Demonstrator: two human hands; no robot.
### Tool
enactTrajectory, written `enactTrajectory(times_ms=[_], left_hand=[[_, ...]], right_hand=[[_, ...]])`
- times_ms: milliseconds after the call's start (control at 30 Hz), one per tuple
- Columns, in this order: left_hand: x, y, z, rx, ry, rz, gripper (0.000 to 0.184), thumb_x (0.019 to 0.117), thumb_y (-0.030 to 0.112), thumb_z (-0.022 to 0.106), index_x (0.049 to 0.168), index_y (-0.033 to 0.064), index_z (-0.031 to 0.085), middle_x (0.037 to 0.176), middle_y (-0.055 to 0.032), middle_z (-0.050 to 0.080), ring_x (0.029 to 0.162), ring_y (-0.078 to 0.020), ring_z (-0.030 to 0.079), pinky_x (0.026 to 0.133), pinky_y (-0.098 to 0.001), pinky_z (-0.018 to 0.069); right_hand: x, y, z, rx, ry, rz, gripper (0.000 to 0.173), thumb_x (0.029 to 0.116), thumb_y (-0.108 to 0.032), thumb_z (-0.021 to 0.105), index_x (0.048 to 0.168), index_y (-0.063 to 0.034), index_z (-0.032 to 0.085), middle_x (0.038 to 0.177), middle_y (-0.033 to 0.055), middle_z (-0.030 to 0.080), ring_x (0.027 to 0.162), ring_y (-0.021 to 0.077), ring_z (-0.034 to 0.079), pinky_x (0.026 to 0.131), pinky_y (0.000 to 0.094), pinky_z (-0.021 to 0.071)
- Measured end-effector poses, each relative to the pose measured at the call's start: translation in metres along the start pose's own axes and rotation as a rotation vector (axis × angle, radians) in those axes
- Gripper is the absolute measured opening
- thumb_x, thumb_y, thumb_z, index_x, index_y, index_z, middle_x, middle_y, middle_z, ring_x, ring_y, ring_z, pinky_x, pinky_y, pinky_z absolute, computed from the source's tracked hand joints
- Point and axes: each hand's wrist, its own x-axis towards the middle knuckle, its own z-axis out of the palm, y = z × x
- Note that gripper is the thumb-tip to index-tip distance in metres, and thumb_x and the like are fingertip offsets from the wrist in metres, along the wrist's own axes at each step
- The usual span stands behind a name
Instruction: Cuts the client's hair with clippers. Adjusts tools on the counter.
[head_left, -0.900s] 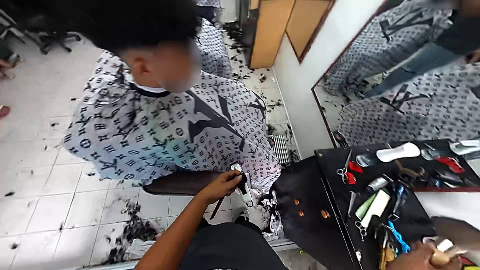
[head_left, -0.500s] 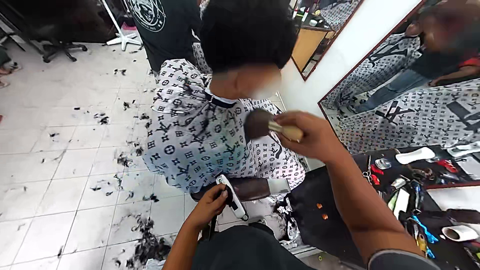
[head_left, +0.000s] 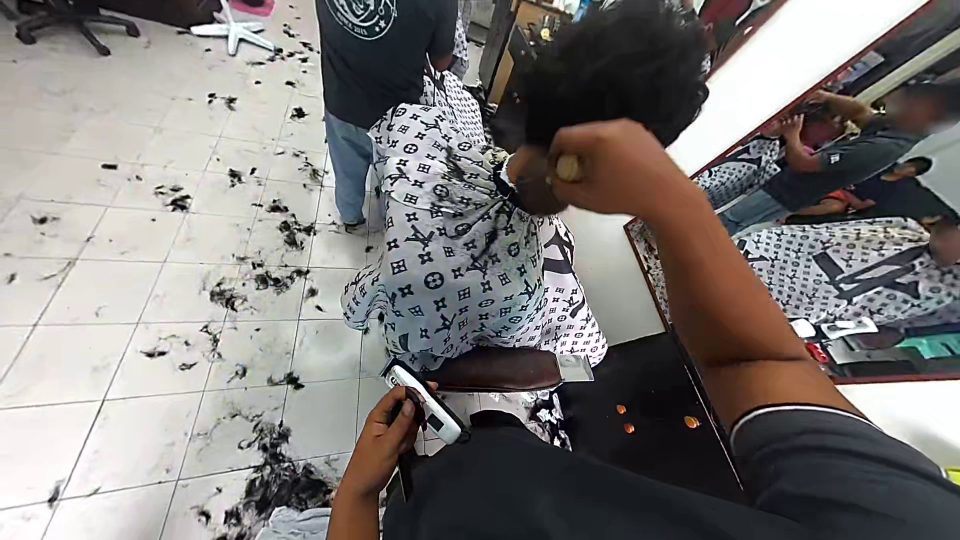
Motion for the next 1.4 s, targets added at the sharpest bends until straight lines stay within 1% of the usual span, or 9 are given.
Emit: enactTrajectory(times_ms=[100,267,433,533,633,833,1033,1200,1400], left_hand=[[-0.001,0.002,-0.003,-0.017,0.005,0.019,0.019,0.1050,0.036,0.058,0.114,0.0235,0.069,0.124,-0.0003,0.071,0.057,0.0087,0.049,0.048,-0.0092,0.0377],[-0.008,0.008,-0.014,-0.022,0.005,0.055,0.020,0.1051,0.037,0.057,0.114,0.0237,0.070,0.126,-0.0009,0.071,0.056,0.0094,0.049,0.047,-0.0087,0.0367],[-0.004,0.010,-0.022,-0.001,0.018,0.045,0.020,0.1058,0.035,0.057,0.115,0.0221,0.069,0.126,-0.0008,0.071,0.057,0.0087,0.049,0.048,-0.0092,0.0373],[0.002,0.017,-0.020,0.022,-0.013,0.044,0.020,0.1045,0.036,0.059,0.113,0.0217,0.069,0.127,-0.0017,0.071,0.056,0.0088,0.048,0.047,-0.0091,0.0368],[0.002,0.020,-0.023,0.027,0.001,0.042,0.020,0.1042,0.036,0.059,0.114,0.0227,0.071,0.127,-0.0020,0.071,0.055,0.0088,0.048,0.046,-0.0092,0.0366],[0.010,0.035,-0.029,0.130,0.013,-0.010,0.019,0.1039,0.038,0.059,0.113,0.0254,0.070,0.123,0.0017,0.072,0.054,0.0095,0.047,0.046,-0.0089,0.0368],[0.058,0.040,0.006,0.222,-0.273,-0.065,0.021,0.1038,0.038,0.059,0.116,0.0261,0.072,0.127,0.0045,0.070,0.061,0.0106,0.051,0.051,-0.0080,0.0405],[0.108,0.011,0.074,0.240,-0.563,-0.057,0.022,0.1058,0.035,0.056,0.120,0.0269,0.070,0.132,0.0063,0.068,0.082,0.0064,0.064,0.067,-0.0116,0.0514],[0.144,-0.073,0.172,0.336,-0.653,-0.178,0.021,0.1047,0.036,0.059,0.115,0.0221,0.070,0.124,0.0037,0.071,0.076,0.0043,0.063,0.062,-0.0130,0.0516]], right_hand=[[0.067,-0.009,0.020,-0.075,-0.097,0.102,0.026,0.0893,-0.023,0.069,0.108,-0.0048,0.069,0.101,0.0266,0.068,0.100,0.0513,0.065,0.078,0.0745,0.0478],[0.114,-0.010,0.012,0.288,0.325,-0.098,0.035,0.0955,-0.029,0.070,0.119,-0.0036,0.068,0.114,0.0154,0.070,0.105,0.0264,0.067,0.095,0.0486,0.0538],[0.122,-0.019,0.002,-0.077,-0.094,0.186,0.037,0.0843,-0.022,0.077,0.116,-0.0040,0.070,0.111,0.0310,0.066,0.108,0.0551,0.061,0.084,0.0791,0.0453],[0.119,-0.001,0.066,0.106,0.112,-0.026,0.030,0.0897,-0.019,0.075,0.115,-0.0042,0.071,0.118,0.0196,0.068,0.110,0.0394,0.066,0.095,0.0640,0.0514],[0.065,-0.006,0.063,0.291,0.337,-0.187,0.029,0.0929,-0.021,0.074,0.116,-0.0037,0.070,0.117,0.0137,0.069,0.105,0.0272,0.068,0.092,0.0495,0.0570],[-0.059,0.012,0.057,-0.029,0.445,0.183,0.016,0.0926,-0.014,0.067,0.104,-0.0022,0.070,0.110,0.0199,0.070,0.092,0.0403,0.070,0.070,0.0593,0.0564],[-0.076,0.046,0.073,0.250,0.712,0.070,0.023,0.0937,-0.015,0.073,0.109,0.0018,0.072,0.118,0.0193,0.070,0.112,0.0303,0.067,0.096,0.0458,0.0559],[-0.125,0.077,0.096,0.533,0.603,0.146,0.031,0.0912,-0.019,0.077,0.114,0.0000,0.070,0.112,0.0130,0.071,0.104,0.0201,0.068,0.094,0.0389,0.0563],[-0.310,0.141,0.171,0.596,0.690,0.696,0.036,0.0903,-0.023,0.078,0.117,-0.0010,0.070,0.114,0.0145,0.070,0.102,0.0220,0.069,0.092,0.0420,0.0566]])
